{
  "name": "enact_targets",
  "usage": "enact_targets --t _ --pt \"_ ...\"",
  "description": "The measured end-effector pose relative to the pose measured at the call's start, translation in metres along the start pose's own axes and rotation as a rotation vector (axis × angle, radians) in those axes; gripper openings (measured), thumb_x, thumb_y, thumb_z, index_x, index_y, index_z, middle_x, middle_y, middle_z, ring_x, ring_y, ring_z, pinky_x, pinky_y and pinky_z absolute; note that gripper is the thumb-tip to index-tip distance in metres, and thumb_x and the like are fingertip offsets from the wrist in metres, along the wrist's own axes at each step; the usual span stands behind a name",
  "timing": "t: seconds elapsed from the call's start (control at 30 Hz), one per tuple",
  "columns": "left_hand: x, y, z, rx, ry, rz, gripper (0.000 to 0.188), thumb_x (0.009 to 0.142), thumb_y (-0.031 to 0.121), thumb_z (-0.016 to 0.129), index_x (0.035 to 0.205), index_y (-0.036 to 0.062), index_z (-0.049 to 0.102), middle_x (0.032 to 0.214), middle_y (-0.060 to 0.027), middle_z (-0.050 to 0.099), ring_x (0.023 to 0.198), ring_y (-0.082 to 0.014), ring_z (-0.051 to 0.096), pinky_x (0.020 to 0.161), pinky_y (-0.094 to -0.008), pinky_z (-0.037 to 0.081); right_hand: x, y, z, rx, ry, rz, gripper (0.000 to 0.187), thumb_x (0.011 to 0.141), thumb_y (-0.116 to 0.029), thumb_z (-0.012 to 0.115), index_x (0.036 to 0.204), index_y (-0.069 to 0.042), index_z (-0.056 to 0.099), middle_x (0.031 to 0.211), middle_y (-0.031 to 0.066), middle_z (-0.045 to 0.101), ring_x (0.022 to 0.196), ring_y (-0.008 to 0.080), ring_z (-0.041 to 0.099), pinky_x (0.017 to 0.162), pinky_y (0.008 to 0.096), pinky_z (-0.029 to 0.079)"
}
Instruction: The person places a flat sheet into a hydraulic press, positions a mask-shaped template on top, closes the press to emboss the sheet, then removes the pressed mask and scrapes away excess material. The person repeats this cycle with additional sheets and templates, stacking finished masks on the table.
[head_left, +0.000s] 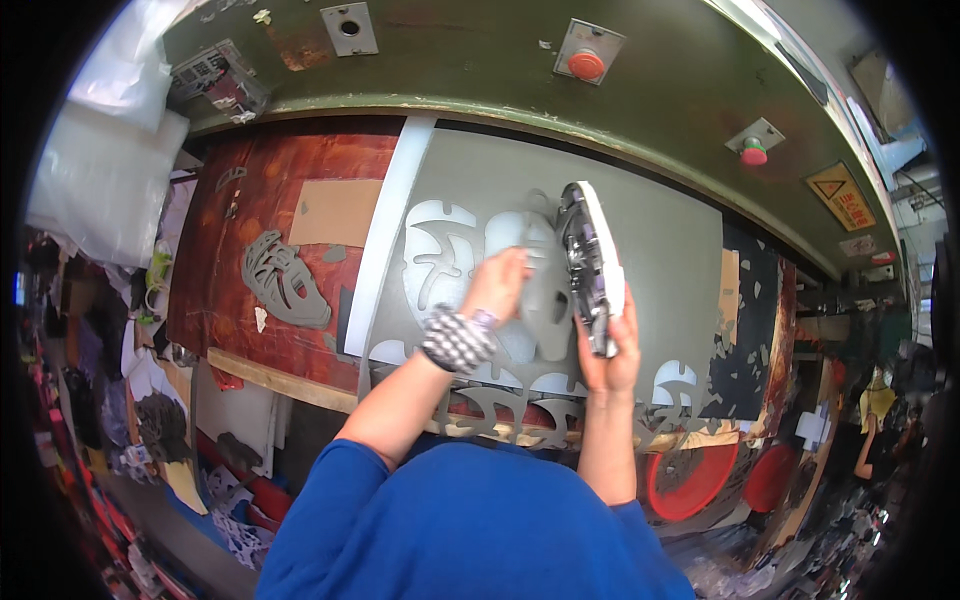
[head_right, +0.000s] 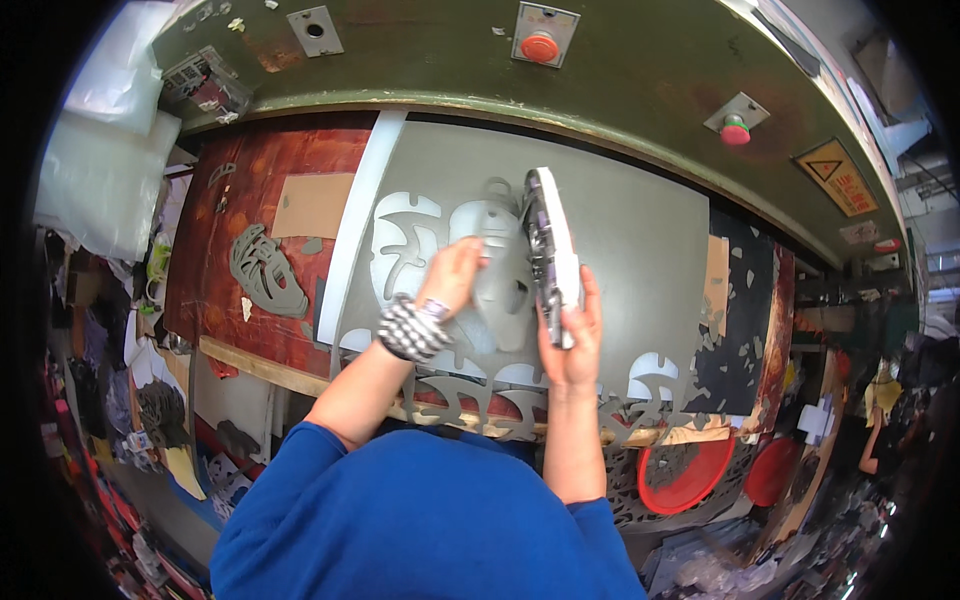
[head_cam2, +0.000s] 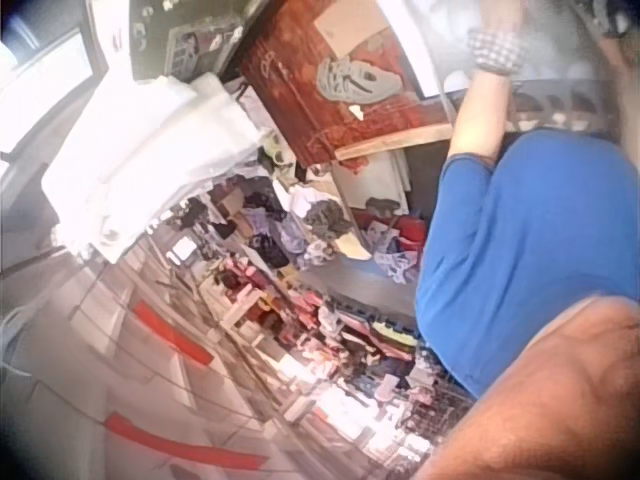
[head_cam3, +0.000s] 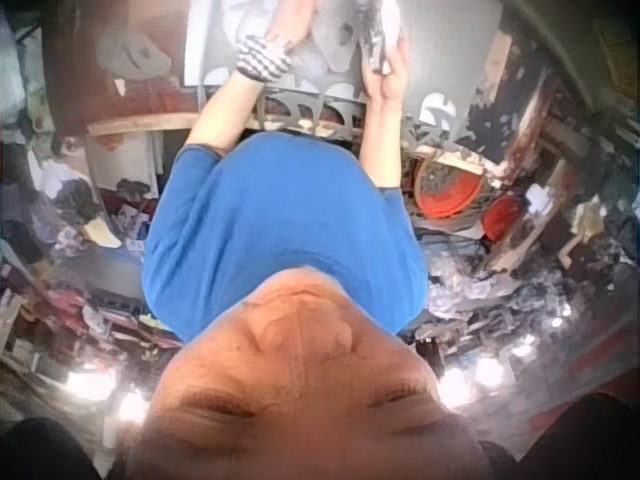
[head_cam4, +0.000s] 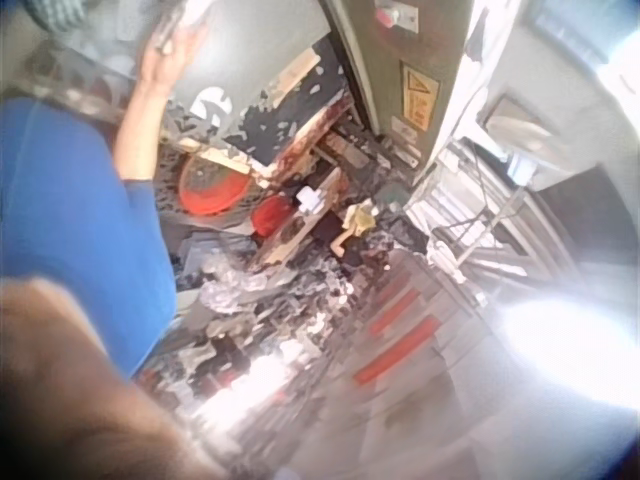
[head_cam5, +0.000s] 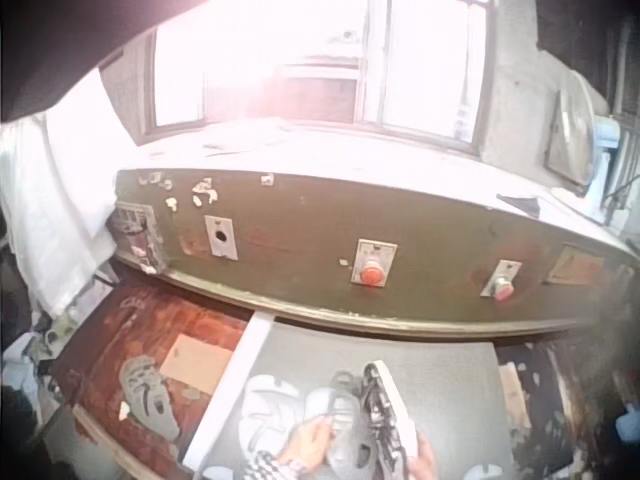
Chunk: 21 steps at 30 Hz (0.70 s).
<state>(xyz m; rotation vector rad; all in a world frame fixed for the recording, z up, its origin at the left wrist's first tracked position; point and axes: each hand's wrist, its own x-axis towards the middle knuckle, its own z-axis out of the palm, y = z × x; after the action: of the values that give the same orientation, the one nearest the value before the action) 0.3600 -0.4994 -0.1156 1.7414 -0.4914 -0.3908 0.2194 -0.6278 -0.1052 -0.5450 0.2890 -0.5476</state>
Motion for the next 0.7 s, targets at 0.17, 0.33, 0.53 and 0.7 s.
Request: enact_targets --t 0.17,0.33,0.53,0.7 --pt "-0.039 -0.024 -0.125 -0.130 0.297 -0.353 0.038 0.103 0.033 0.040 0.101 0.0001 0.058 0.074 -0.0046 0.058 0.057 -0.0104 0.056 0.049 -0.0244 0.048 -0.016 -0.041 -0.014 -0.360 0.104 -0.237 0.070 0.079 0.006 0.064 0.139 -0.004 0.031 0.123 0.0198 0.055 0.113 0.0250 0.055 0.106 0.0377 0.039" --pt "-0.075 -0.044 -0.168 -0.263 0.211 -0.245 0.032 0.104 0.029 0.041 0.081 0.0068 0.046 0.065 -0.0003 0.046 0.053 -0.0090 0.049 0.046 -0.0221 0.040 -0.032 -0.060 -0.015 -0.817 0.193 -0.396 0.070 0.076 0.004 0.070 0.136 -0.004 0.033 0.126 0.0156 0.051 0.113 0.0225 0.053 0.100 0.0338 0.042" --pt "-0.066 -0.053 -0.150 -0.259 0.396 -0.144 0.029 0.104 0.026 0.040 0.102 0.0015 0.055 0.064 0.0003 0.045 0.053 -0.0092 0.049 0.047 -0.0226 0.041 -0.004 -0.026 -0.011 -1.135 0.068 -0.299 0.080 0.067 0.000 0.078 0.135 -0.006 0.036 0.133 0.0163 0.042 0.124 0.0282 0.043 0.103 0.0364 0.038" --pt "-0.082 -0.062 -0.166 -0.173 0.468 -0.220 0.028 0.104 0.023 0.036 0.109 0.0008 0.052 0.071 -0.0009 0.044 0.054 -0.0099 0.050 0.048 -0.0240 0.044 0.030 -0.006 -0.015 -1.774 -0.083 -0.464 0.103 0.058 -0.010 0.087 0.143 -0.001 0.029 0.140 0.0295 0.031 0.130 0.0468 0.032 0.109 0.0474 0.029"
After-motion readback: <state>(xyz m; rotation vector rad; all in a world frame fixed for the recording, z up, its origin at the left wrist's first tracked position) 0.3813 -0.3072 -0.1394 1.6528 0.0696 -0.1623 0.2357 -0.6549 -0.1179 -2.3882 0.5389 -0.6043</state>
